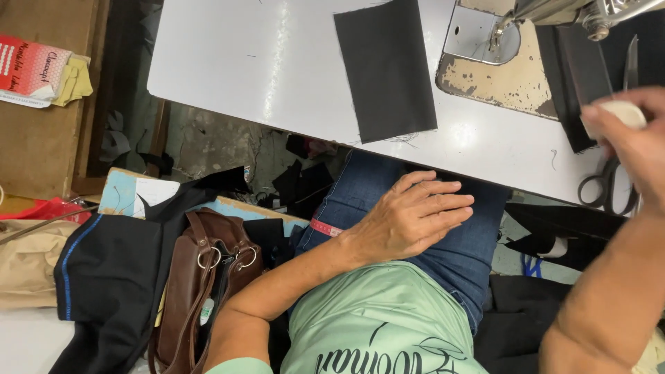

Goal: A person prepares small pieces of black fabric by folding, marking them with a ruler and chalk, and then cutting them with scissors at a sewing workstation.

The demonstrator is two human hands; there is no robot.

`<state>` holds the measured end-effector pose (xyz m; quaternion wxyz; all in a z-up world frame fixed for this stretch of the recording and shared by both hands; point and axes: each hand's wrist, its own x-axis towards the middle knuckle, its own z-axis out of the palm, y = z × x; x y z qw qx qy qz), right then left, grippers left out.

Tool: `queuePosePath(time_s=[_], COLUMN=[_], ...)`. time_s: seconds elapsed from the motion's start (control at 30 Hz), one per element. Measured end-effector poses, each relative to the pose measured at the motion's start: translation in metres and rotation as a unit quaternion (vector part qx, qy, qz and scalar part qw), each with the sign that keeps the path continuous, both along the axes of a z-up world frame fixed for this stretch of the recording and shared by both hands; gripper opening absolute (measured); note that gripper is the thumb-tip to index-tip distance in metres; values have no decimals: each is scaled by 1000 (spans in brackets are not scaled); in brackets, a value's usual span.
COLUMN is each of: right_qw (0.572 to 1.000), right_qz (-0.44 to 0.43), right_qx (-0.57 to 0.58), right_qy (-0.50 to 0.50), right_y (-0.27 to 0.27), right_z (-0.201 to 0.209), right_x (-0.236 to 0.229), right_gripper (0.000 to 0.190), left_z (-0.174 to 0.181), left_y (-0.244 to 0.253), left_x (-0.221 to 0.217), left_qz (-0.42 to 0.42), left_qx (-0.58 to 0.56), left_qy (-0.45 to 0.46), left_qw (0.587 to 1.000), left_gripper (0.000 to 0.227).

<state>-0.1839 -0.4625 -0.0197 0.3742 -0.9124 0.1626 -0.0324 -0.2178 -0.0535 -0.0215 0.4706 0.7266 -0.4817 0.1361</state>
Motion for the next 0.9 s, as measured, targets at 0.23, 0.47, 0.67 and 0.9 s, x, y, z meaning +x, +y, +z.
queuePosePath(time_s=[0.23,0.47,0.67,0.9], right_qw=[991,964,935,953], right_qz=[-81,-119,30,92], right_qx=[90,190,353,270], right_qy=[58,144,-1,-100], right_y=[-15,50,101,156], right_z=[-15,-9,-23,28], right_x=[-207,-264,-191,-104], right_gripper=[39,17,18,10], left_z=[7,19,60,115], left_y=[-31,-69,-22,70], left_x=[-15,-33,-9,69], left_qz=[-88,-181,-83,163], left_qx=[-56,-133,-355,17], left_qy=[344,601,502,136], left_qw=[933,767,784,977], left_gripper=[33,74,23,19])
